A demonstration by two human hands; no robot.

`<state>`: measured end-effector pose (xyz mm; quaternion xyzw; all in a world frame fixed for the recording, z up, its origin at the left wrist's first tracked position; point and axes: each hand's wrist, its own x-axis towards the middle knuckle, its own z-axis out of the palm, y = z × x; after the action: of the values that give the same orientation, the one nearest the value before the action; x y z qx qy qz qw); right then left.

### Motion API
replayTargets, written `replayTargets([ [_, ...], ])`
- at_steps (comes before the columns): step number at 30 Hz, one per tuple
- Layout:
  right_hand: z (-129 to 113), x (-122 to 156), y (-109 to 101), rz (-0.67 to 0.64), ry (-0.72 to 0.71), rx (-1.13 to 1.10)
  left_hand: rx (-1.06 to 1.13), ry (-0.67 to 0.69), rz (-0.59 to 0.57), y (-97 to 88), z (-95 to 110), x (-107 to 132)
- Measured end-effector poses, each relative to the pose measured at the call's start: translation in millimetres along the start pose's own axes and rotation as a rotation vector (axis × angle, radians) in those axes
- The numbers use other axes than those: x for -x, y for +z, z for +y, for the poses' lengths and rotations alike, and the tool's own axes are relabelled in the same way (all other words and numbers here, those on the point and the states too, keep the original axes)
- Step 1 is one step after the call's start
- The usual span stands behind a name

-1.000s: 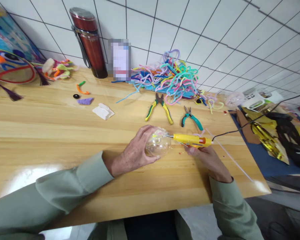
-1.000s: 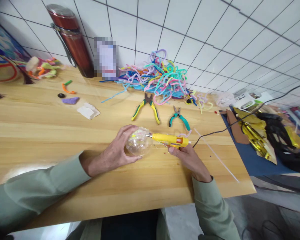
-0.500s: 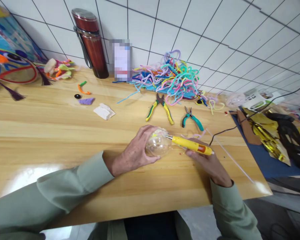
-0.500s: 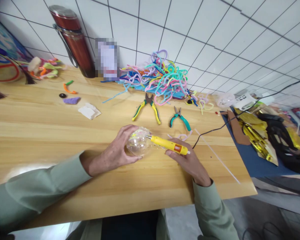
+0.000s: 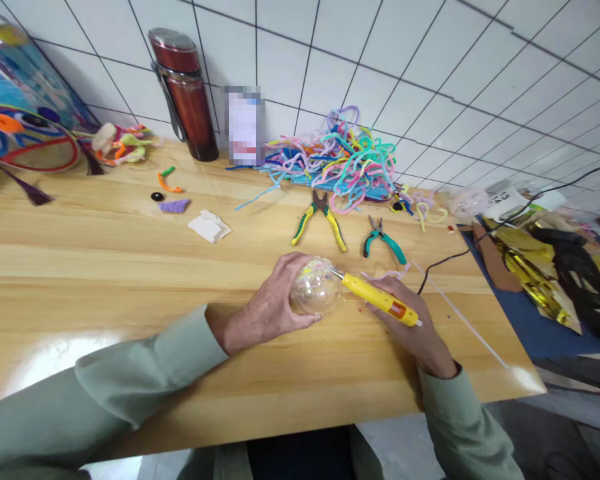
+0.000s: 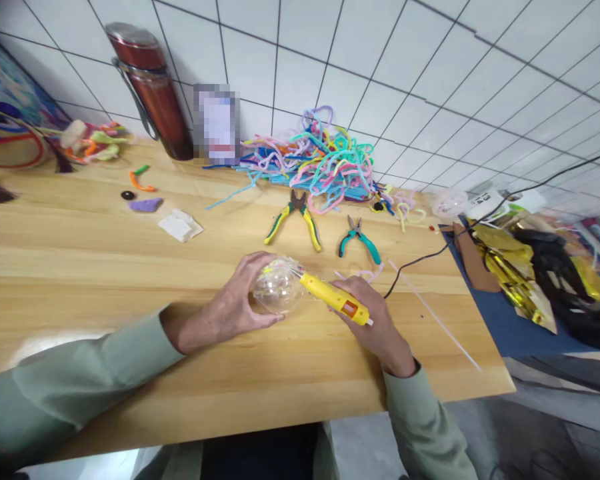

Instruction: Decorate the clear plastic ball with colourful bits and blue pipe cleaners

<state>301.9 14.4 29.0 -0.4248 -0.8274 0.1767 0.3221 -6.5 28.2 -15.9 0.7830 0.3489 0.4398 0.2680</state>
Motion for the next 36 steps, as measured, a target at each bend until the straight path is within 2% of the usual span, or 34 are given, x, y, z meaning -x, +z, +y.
replayTargets([
  [5, -2.3, -0.2, 0.3, -0.038, 0.031, -0.031, -0.002, 0.006, -0.005, -0.4, -0.1, 0.2],
  [10, -7.7, -0.9, -1.3, 0.018, 0.099, -0.081, 0.006, -0.001, 0.002, 0.5, -0.2, 0.9],
  [20, -5.6, 1.2, 1.4, -0.047, 0.088, -0.045, 0.008, 0.024, 0.002, 0.9, -0.7, 0.8],
  [26, -6.6, 1.5, -1.1, -0.043, 0.054, -0.041, 0.002, 0.006, 0.000, 0.6, -0.6, 0.8],
  [31, -3.3, 3.3, 1.6, 0.019, 0.075, -0.040, -0.003, 0.003, -0.007, 0.5, -0.1, 0.1],
  [36, -7.0, 1.3, 3.7, -0.024, 0.090, -0.063, 0.003, 0.024, 0.008, 0.7, -0.9, 0.4],
])
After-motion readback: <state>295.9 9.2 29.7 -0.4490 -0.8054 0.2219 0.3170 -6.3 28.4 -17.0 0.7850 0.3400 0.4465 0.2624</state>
